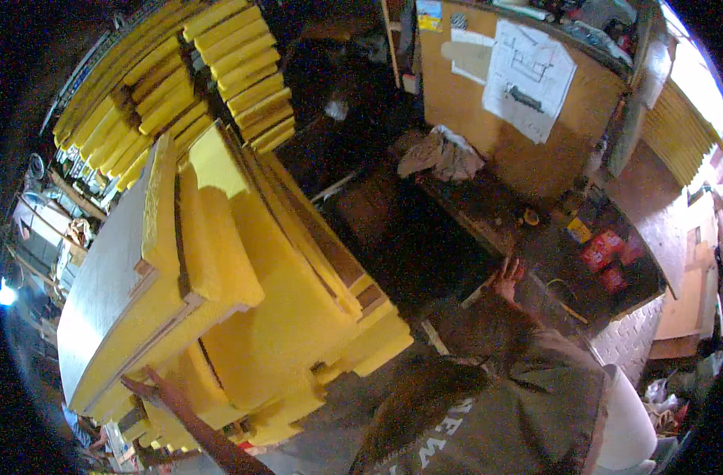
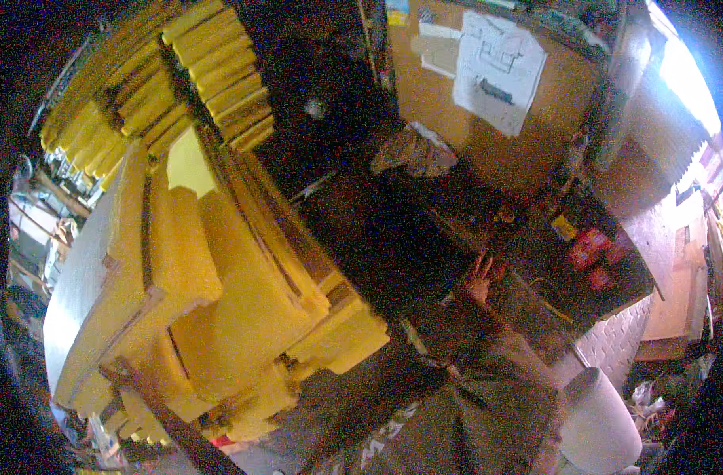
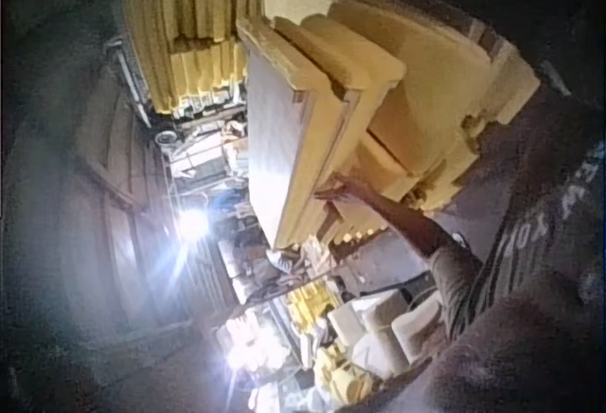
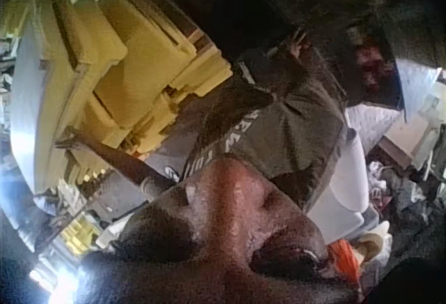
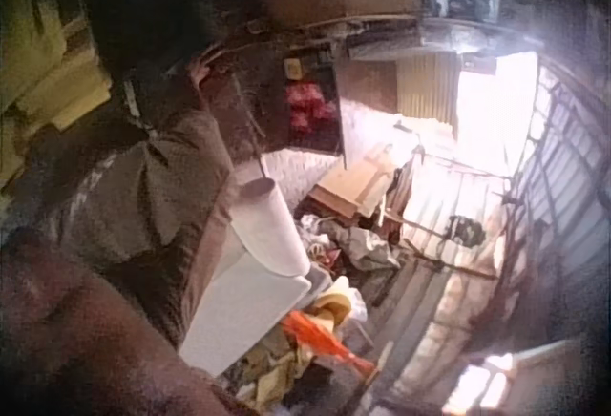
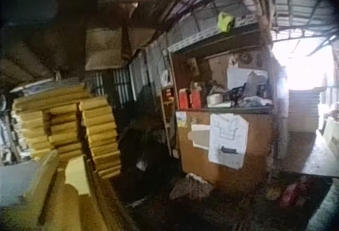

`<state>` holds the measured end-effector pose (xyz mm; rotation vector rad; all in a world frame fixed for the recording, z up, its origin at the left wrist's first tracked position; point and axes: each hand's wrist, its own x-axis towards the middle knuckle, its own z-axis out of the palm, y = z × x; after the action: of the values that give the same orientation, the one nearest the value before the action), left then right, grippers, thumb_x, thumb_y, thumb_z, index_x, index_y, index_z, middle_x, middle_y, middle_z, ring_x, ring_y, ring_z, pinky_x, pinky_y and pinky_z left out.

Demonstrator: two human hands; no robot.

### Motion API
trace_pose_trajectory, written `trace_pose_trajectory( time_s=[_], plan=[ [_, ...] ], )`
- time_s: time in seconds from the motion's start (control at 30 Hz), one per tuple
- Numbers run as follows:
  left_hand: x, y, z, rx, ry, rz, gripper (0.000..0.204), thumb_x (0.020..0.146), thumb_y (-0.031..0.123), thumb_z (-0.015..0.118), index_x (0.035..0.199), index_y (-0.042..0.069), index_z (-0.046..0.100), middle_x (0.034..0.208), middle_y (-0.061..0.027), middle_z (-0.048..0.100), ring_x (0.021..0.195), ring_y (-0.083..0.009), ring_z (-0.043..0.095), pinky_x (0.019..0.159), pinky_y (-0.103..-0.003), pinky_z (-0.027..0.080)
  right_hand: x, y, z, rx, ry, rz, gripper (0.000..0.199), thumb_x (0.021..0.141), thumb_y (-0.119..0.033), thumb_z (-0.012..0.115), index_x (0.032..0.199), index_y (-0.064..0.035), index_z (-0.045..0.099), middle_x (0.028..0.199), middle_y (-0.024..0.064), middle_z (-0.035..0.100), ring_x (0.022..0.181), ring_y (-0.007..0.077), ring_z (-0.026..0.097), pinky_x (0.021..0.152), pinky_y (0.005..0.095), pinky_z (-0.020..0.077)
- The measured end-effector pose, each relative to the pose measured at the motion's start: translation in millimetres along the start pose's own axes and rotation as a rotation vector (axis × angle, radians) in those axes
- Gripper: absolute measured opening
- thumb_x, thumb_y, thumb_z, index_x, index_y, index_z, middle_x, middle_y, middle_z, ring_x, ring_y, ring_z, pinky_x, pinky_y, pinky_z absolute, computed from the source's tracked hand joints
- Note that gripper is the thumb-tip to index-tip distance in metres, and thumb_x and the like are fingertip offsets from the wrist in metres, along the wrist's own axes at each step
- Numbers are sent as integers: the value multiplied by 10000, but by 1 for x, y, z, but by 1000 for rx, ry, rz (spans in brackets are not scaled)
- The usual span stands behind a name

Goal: The person loads a staple gun with staples and prepares to attach a yellow foam piece to a wooden frame. They handle the foam and frame, then load the tool with staples from a container.

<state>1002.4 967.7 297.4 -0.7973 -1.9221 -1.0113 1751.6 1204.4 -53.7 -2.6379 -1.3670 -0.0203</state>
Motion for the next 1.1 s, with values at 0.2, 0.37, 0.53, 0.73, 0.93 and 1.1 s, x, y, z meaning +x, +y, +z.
trace_pose_trajectory(
  time_s=[0.2, 0.37, 0.53, 0.73, 0.93, 1.1],
  plan=[
    [7, 6, -8, -16, -31, -23, 765, 869, 541, 436, 1424, 98, 151, 1472, -168, 116, 1336, -350, 181, 1068, -482, 215, -11, -9, 2, 31, 0, 23, 609, 851, -292, 506, 1387, -149, 255, 1484, 101, 111, 1181, 344, 344, 799, 438, 396],
    [0, 3, -7, 6, -44, -60, 762, 871, 556, 409, 1424, 98, 152, 1469, -172, 128, 1340, -347, 173, 1075, -477, 191, -8, -10, 4, 29, 12, 17, 584, 858, -281, 495, 1380, -146, 274, 1482, 99, 126, 1160, 338, 383, 764, 432, 424],
    [3, 10, -15, 63, -36, -30, 767, 869, 551, 414, 1422, 87, 157, 1467, -178, 135, 1346, -344, 154, 1087, -465, 156, -8, -14, 6, 39, 10, 16, 560, 864, -271, 484, 1374, -142, 293, 1481, 96, 140, 1138, 332, 421, 730, 426, 453],
    [1, 15, -13, 24, -48, -48, 772, 869, 563, 400, 1423, 87, 151, 1466, -178, 139, 1344, -351, 155, 1086, -464, 158, -8, -12, 6, 44, 16, 24, 532, 872, -258, 471, 1367, -138, 315, 1479, 93, 157, 1113, 325, 467, 689, 419, 486],
    [3, 11, -17, 52, -43, -53, 763, 874, 576, 372, 1423, 94, 153, 1463, -180, 143, 1338, -369, 158, 1085, -471, 156, -10, -14, 13, 54, 10, 24, 506, 880, -245, 458, 1359, -134, 338, 1477, 90, 174, 1087, 318, 513, 648, 412, 520],
    [1, 13, -17, 98, -56, -50, 766, 874, 570, 381, 1422, 85, 152, 1463, -184, 140, 1340, -367, 149, 1088, -462, 153, -9, -14, 12, 58, 17, 36, 481, 878, -240, 462, 1334, -128, 358, 1444, 90, 205, 1069, 312, 525, 640, 408, 525]
  ],
)
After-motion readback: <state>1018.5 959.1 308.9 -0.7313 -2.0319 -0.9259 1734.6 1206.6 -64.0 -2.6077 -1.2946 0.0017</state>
